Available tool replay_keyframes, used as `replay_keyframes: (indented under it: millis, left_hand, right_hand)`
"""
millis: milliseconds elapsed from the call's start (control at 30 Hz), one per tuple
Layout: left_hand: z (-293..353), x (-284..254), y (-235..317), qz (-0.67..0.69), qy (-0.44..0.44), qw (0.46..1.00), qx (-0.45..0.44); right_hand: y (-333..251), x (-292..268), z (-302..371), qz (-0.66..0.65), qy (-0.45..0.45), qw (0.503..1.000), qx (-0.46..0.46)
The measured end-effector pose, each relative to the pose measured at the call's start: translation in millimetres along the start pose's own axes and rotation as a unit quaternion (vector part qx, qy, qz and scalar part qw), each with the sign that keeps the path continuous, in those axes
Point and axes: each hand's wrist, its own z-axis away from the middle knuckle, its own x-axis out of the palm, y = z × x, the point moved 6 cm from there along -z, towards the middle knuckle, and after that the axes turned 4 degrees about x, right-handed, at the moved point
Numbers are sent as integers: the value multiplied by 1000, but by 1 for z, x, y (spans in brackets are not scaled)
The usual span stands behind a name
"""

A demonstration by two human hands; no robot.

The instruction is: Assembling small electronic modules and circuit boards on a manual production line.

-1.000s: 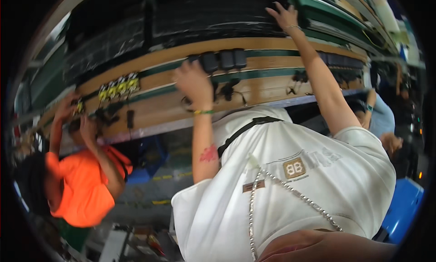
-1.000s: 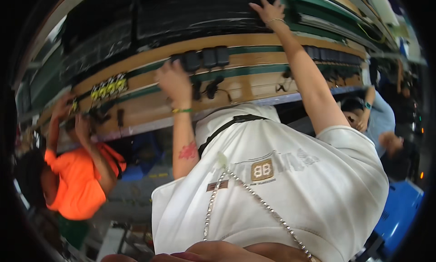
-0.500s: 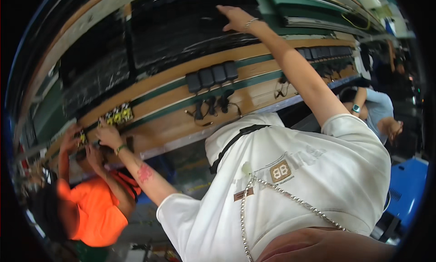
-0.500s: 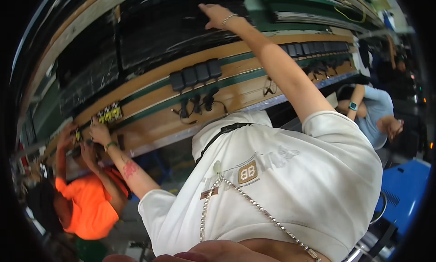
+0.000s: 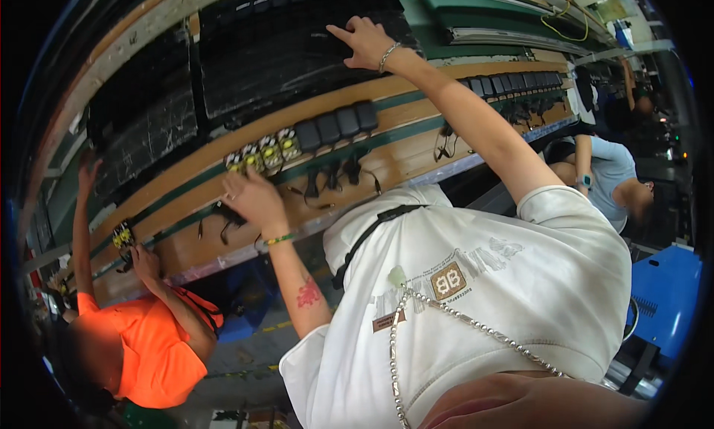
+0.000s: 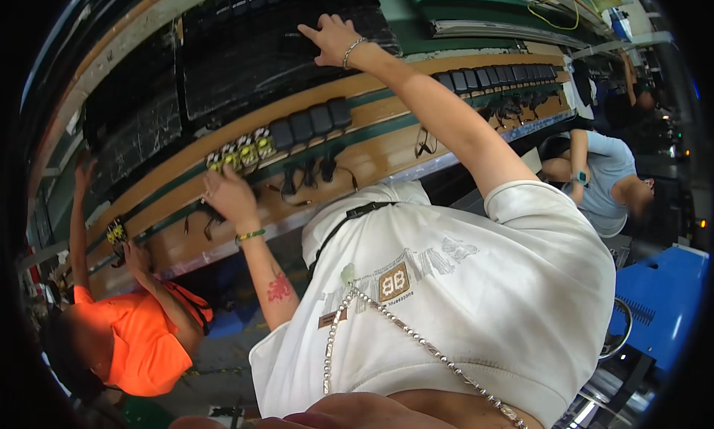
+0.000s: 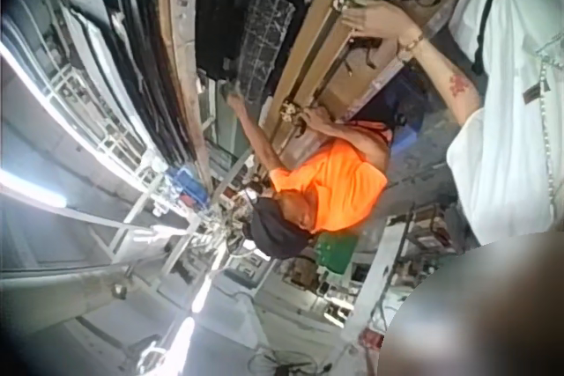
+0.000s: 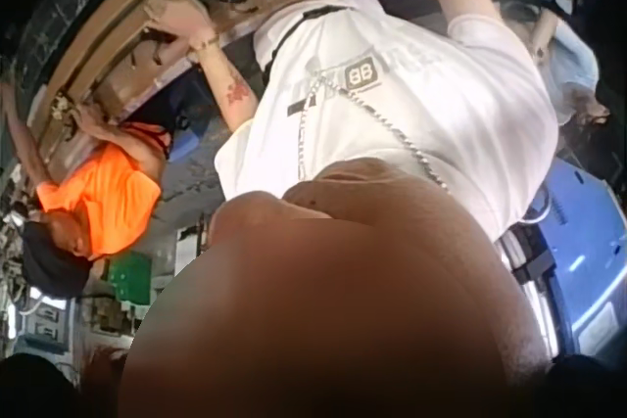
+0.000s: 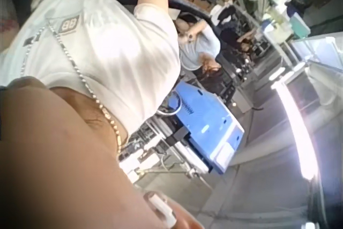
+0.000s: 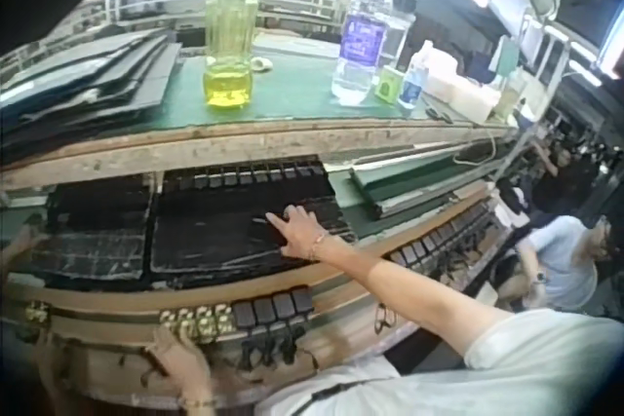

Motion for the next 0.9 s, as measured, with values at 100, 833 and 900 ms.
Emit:
replay_keyframes:
  millis: [100, 833, 900]
  left_hand:
    - [7, 5, 42, 56, 18, 998, 31]
    - [74, 55, 101, 716, -213, 582, -320]
    - [74, 61, 109, 756, -222, 498, -362]
  right_hand:
    - [3, -7, 27, 10, 16, 1000, -12]
    - [-102, 57, 88, -331, -28, 942, -54]
    - [-102, 58, 88, -326, -25, 944, -52]
